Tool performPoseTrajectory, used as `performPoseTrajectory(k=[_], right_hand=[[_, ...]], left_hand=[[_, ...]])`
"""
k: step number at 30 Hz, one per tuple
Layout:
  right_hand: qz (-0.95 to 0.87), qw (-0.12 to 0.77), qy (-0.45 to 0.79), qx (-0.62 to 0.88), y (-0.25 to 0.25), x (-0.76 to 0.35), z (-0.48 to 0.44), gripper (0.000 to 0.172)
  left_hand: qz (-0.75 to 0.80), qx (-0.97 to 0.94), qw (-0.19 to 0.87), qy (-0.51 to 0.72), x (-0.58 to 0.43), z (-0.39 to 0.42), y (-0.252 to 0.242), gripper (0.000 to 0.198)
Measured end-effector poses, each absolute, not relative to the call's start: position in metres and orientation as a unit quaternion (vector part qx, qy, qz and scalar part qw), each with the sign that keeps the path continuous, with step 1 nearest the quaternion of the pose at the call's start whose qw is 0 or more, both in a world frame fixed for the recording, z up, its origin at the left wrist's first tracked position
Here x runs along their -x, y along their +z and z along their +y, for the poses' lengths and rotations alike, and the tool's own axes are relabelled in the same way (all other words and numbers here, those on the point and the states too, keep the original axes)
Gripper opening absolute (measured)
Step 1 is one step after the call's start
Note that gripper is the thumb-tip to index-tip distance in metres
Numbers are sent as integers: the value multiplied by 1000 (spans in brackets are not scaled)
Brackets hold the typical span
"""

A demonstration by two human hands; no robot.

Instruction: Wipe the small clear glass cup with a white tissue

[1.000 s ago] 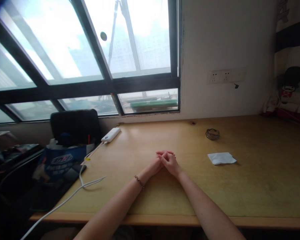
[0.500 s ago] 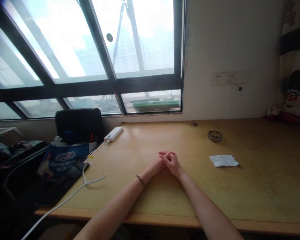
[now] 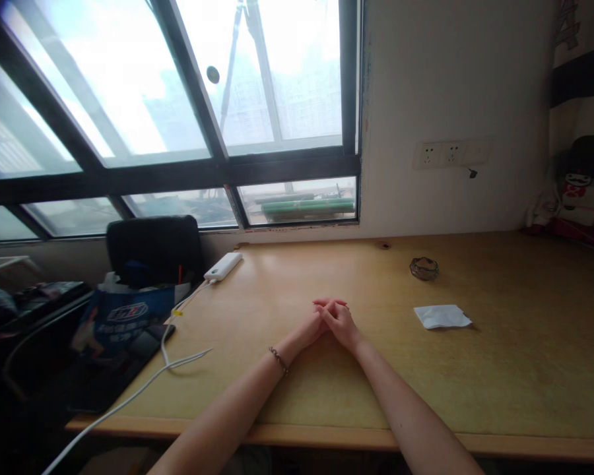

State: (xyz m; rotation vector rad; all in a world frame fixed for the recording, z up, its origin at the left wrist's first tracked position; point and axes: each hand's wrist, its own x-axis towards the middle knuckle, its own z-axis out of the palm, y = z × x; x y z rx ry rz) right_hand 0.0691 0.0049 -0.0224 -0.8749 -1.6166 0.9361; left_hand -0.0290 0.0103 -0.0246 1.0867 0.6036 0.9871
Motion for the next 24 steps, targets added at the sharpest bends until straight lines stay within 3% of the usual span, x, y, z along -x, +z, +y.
performPoseTrajectory(k=[24], right_hand=[[-674,515,389,358,-25,-69,8,36]], left_hand=[[288,-486,700,438,29,10,-23,34]])
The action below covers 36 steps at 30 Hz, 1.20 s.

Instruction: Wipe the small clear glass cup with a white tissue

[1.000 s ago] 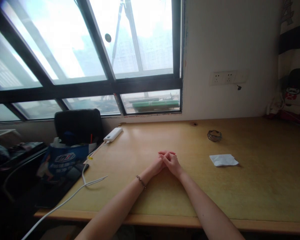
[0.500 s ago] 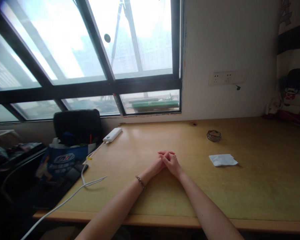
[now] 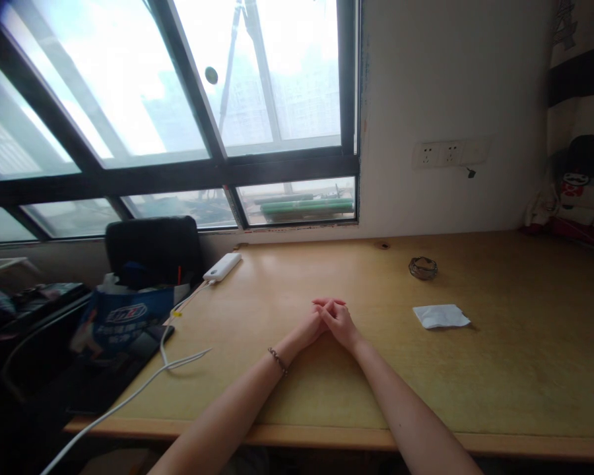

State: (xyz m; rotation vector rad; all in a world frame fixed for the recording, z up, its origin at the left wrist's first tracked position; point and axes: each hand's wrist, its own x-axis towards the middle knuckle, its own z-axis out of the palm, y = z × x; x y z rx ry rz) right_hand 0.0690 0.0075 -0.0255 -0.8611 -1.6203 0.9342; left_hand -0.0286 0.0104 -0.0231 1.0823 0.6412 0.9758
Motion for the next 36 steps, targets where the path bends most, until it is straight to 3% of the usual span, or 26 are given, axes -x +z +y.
performPoseTrajectory(k=[36], right_hand=[[-695,502,346,381,-20,-68,1,42]], left_hand=[[312,-539,640,450,27,19,-32,47]])
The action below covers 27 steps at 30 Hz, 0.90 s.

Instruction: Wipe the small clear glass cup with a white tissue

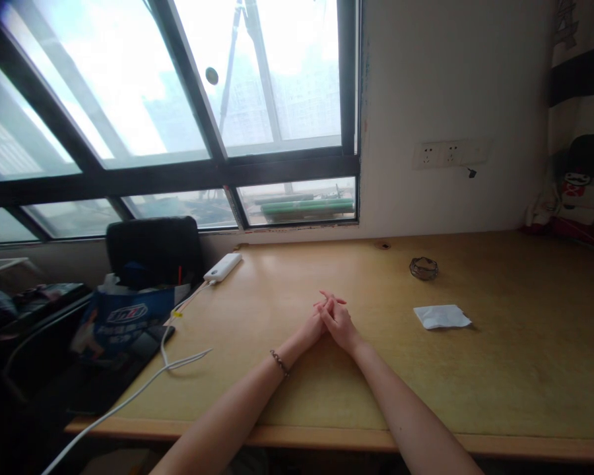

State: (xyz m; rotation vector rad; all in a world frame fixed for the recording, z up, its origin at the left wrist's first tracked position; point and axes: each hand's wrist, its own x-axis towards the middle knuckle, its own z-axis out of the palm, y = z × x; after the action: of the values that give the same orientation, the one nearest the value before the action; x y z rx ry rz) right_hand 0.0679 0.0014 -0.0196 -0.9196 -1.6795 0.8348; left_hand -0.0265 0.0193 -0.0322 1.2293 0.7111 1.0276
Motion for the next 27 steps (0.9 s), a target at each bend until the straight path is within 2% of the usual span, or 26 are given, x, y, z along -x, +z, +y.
performPoseTrajectory(k=[17,27], right_hand=[[-689,505,348,387,-17,-67,-2,42],[-710,502,209,448,-13,-65,-1,45]], left_hand=[[314,-543,635,450,28,16,-29,45],[273,-533,626,499,24,15,-26,47]])
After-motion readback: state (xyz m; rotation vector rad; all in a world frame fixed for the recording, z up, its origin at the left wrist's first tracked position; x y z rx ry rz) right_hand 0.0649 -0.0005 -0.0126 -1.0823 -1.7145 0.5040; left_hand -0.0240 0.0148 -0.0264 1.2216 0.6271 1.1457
